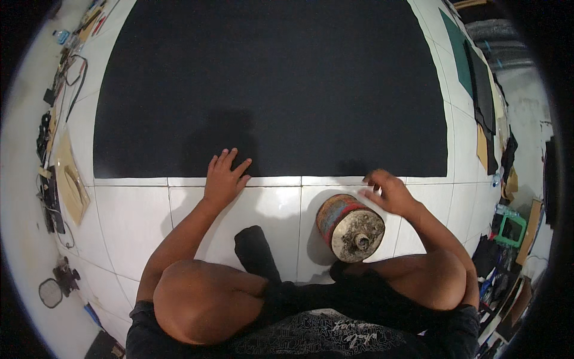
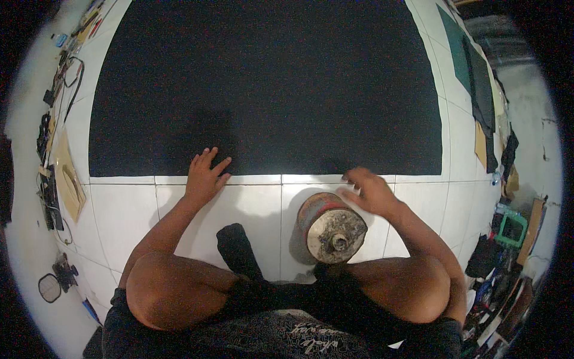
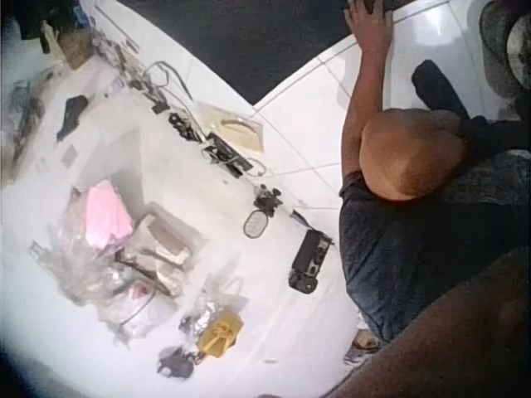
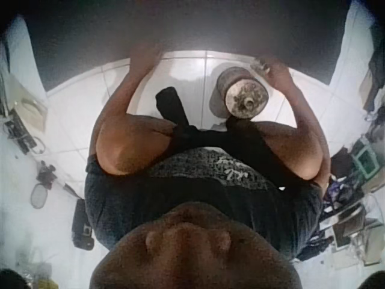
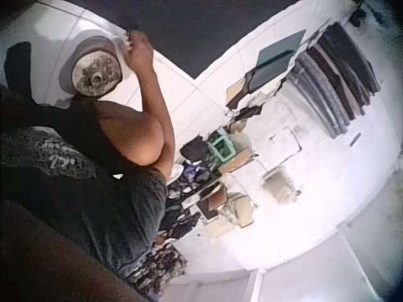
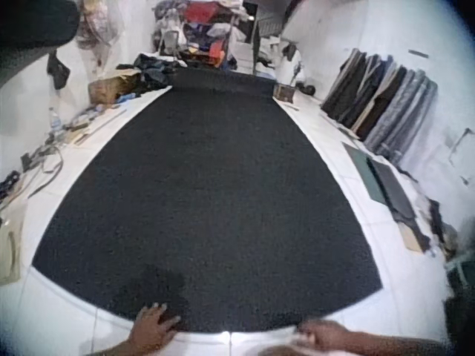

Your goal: The person cuts a large piece of black fabric using shears on a tiled floor and سپس folds the material.

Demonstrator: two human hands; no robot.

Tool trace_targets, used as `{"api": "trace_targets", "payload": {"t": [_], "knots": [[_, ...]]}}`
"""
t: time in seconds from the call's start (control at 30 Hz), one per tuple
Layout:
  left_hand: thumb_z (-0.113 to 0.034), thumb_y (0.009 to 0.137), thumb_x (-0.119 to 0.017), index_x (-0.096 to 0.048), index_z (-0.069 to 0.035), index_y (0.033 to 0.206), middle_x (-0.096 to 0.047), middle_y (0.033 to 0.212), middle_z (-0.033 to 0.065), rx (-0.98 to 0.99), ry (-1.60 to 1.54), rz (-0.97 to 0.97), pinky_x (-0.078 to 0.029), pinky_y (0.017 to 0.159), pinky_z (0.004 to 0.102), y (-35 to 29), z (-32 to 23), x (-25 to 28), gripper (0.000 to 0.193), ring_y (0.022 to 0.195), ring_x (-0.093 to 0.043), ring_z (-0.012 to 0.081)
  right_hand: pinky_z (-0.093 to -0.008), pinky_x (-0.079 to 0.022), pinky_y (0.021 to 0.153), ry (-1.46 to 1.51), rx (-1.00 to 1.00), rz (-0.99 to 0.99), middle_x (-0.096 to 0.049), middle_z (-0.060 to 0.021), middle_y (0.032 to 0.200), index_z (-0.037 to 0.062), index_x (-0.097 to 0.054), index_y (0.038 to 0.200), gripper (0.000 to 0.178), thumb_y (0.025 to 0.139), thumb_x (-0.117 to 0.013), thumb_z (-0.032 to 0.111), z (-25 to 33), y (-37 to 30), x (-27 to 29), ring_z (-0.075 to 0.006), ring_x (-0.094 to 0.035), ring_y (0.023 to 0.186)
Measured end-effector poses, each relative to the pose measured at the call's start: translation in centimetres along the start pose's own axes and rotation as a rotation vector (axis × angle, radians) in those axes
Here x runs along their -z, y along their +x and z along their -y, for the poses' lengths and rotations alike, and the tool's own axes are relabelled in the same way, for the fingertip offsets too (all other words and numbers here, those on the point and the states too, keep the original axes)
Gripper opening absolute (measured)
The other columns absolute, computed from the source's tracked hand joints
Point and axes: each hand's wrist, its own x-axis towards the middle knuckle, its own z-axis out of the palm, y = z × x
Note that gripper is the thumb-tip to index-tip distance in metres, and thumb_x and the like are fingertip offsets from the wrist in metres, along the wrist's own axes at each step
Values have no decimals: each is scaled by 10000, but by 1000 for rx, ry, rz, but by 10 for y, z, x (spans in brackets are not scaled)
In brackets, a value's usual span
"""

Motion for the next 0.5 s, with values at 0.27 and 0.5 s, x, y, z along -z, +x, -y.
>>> {"api": "trace_targets", "payload": {"t": [0.27, 0.5], "knots": [[-295, 879, -684, -627, -188, 1289, -437, 1444, 207, 7, -22, -58, -281, 1122, 553, -6, 3, -11, 427, 1367, -373, 400, -419, -539, 541, -368, 681, 291, -640, -101, 710, 104, -511, 1039, 436, 798, -725, 399, 23, -55, -26, -296, -684, 658], [-271, 836, -730, -648, -145, 1254, -451, 1427, 214, 96, -113, 2, -300, 1115, 520, 7, -15, 0, 444, 1342, -393, 406, -382, -481, 435, -288, 466, -53, -572, -92, 554, 78, -558, 780, 338, 787, -739, 363, 11, -48, -11, -269, -609, 482]]}}
